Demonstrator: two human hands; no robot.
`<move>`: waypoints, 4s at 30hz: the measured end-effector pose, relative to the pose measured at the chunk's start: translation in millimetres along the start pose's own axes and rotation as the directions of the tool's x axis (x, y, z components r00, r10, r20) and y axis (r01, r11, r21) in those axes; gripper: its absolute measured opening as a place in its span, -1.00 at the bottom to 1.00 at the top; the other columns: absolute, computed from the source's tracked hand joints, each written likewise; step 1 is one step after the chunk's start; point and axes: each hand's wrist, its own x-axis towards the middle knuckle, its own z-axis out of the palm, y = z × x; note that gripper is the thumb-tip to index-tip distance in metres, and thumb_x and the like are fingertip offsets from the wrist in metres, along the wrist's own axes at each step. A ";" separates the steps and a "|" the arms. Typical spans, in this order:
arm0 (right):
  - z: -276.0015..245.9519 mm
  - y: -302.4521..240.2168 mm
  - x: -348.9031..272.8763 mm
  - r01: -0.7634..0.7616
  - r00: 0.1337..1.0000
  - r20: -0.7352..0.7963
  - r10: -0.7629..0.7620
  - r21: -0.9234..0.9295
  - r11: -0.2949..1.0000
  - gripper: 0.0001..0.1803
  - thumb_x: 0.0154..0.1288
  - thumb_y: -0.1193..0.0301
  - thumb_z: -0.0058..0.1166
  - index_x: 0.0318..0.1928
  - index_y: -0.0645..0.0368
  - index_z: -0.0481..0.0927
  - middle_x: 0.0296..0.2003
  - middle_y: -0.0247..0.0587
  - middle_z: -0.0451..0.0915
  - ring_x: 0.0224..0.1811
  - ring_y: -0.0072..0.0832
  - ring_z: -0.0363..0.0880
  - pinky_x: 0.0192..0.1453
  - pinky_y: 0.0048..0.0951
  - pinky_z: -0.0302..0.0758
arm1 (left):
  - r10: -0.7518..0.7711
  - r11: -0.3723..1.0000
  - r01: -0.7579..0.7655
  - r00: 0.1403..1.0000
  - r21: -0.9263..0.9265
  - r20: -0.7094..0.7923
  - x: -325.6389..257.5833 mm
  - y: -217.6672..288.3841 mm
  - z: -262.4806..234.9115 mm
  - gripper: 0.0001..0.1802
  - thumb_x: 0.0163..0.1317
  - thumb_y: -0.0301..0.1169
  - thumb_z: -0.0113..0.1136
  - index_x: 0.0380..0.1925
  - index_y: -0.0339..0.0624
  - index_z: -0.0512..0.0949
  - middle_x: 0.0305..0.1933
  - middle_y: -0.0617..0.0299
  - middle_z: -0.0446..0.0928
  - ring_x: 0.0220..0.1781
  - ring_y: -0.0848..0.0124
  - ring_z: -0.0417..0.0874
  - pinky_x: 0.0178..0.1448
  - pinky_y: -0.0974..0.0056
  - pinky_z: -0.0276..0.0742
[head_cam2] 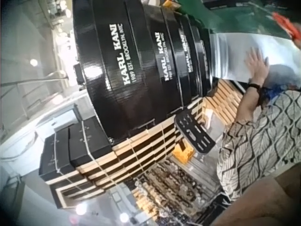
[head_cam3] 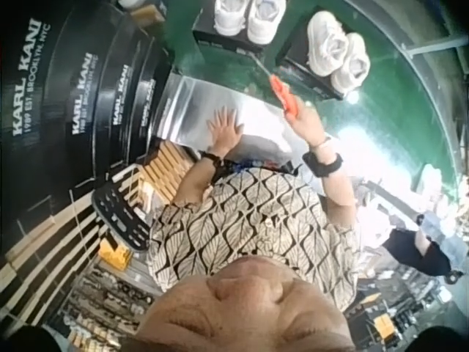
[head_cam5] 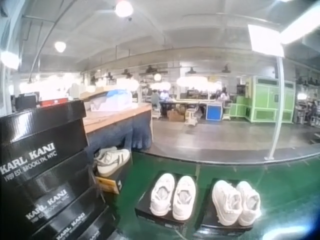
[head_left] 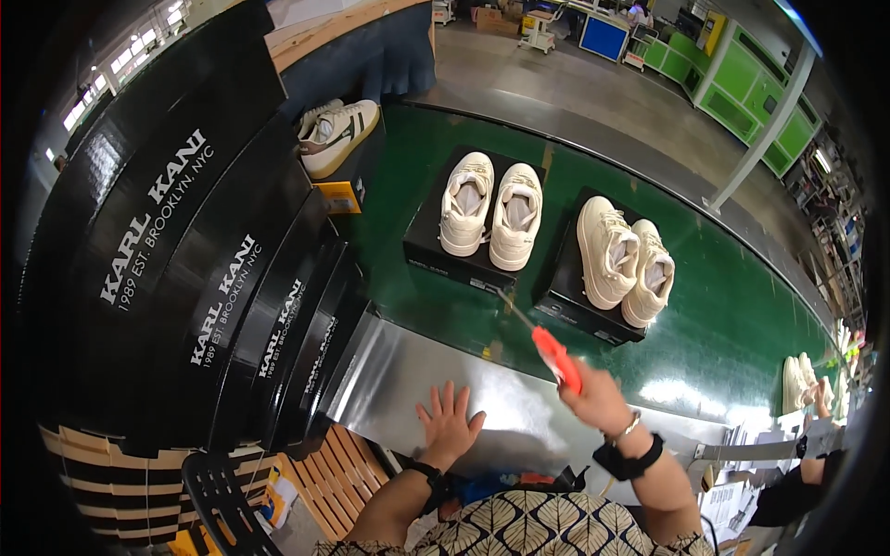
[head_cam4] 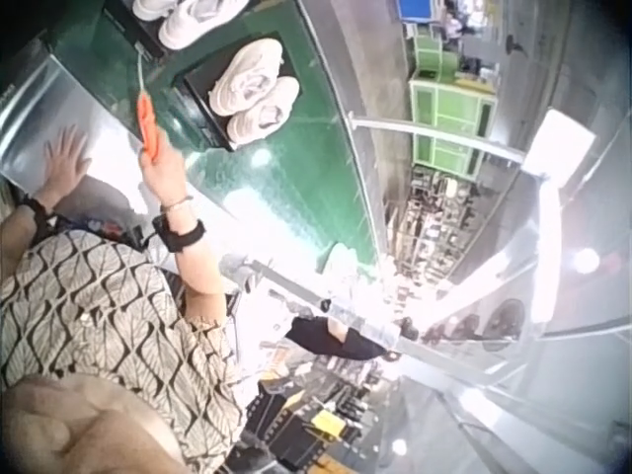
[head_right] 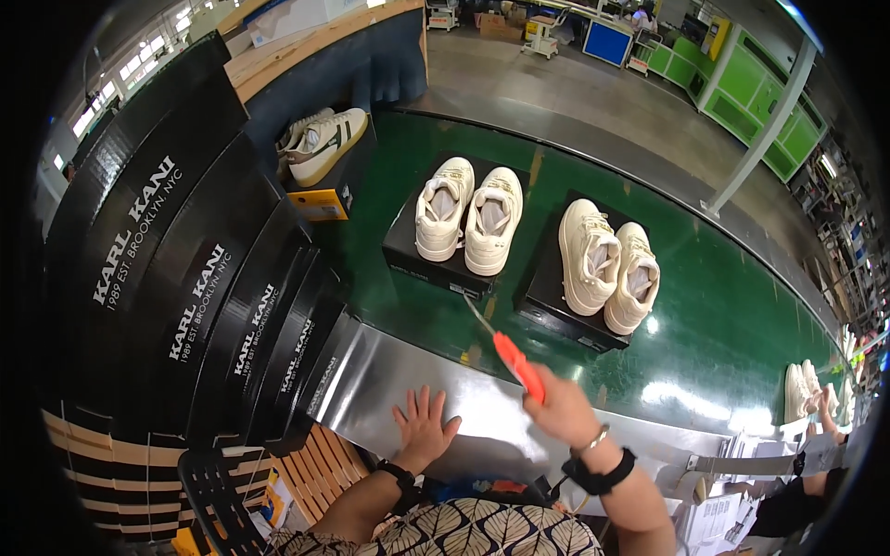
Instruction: Sort and label shoe boxes on a conveyor belt in a shoe manufacturing facility.
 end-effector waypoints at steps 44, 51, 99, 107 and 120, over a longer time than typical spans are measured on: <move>-81.8 110.5 -289.5 -0.288 0.949 -0.024 0.315 0.350 0.892 -0.72 0.08 0.38 0.24 -0.19 0.22 0.58 -0.37 -0.17 0.61 -0.37 -0.37 0.56 -0.23 -0.45 0.47 | 0.192 0.927 -0.061 0.925 -0.370 0.329 112.3 207.2 53.5 -0.54 0.09 -0.28 0.10 0.02 -0.21 0.43 -0.04 0.03 0.51 0.00 0.11 0.52 0.10 0.16 0.44; -134.0 104.8 -317.7 0.067 0.988 -0.152 -0.006 0.400 0.914 -0.68 0.02 0.30 0.22 -0.21 0.20 0.60 -0.24 -0.12 0.63 -0.22 -0.19 0.60 -0.12 -0.34 0.47 | 0.330 0.942 -0.264 0.843 -0.207 0.424 155.9 277.2 69.9 -0.50 0.09 -0.31 0.05 0.10 -0.11 0.37 0.13 0.02 0.41 0.13 0.09 0.45 0.16 0.05 0.40; -114.8 59.4 -381.7 0.502 0.853 -0.234 -0.466 0.125 0.856 -0.64 0.15 0.11 0.16 -0.36 0.19 0.61 -0.49 -0.12 0.59 -0.43 -0.16 0.56 -0.37 -0.29 0.45 | 0.455 0.889 -0.405 0.835 -0.214 0.310 87.0 114.2 80.3 -0.46 -0.03 -0.31 0.12 -0.03 -0.40 0.41 -0.01 -0.26 0.45 0.09 -0.10 0.40 0.20 0.08 0.29; -126.1 65.5 -372.4 0.522 0.851 -0.172 -0.496 0.177 0.834 -0.64 0.10 0.10 0.22 -0.39 0.18 0.62 -0.52 -0.14 0.59 -0.46 -0.17 0.55 -0.40 -0.32 0.45 | 0.483 0.874 -0.432 0.825 -0.224 0.294 82.2 109.0 80.4 -0.43 -0.02 -0.33 0.16 0.02 -0.39 0.38 0.07 -0.25 0.39 0.14 -0.10 0.35 0.25 0.08 0.25; -133.7 105.6 -352.0 0.283 0.958 -0.010 -0.287 0.209 0.936 -0.68 0.18 0.20 0.13 -0.15 0.15 0.58 -0.32 -0.14 0.60 -0.29 -0.20 0.56 -0.17 -0.28 0.43 | 0.442 0.896 -0.406 0.845 -0.177 0.301 78.5 114.9 68.1 -0.39 0.01 -0.31 0.14 0.09 -0.38 0.33 0.12 -0.25 0.36 0.19 -0.10 0.31 0.30 0.07 0.21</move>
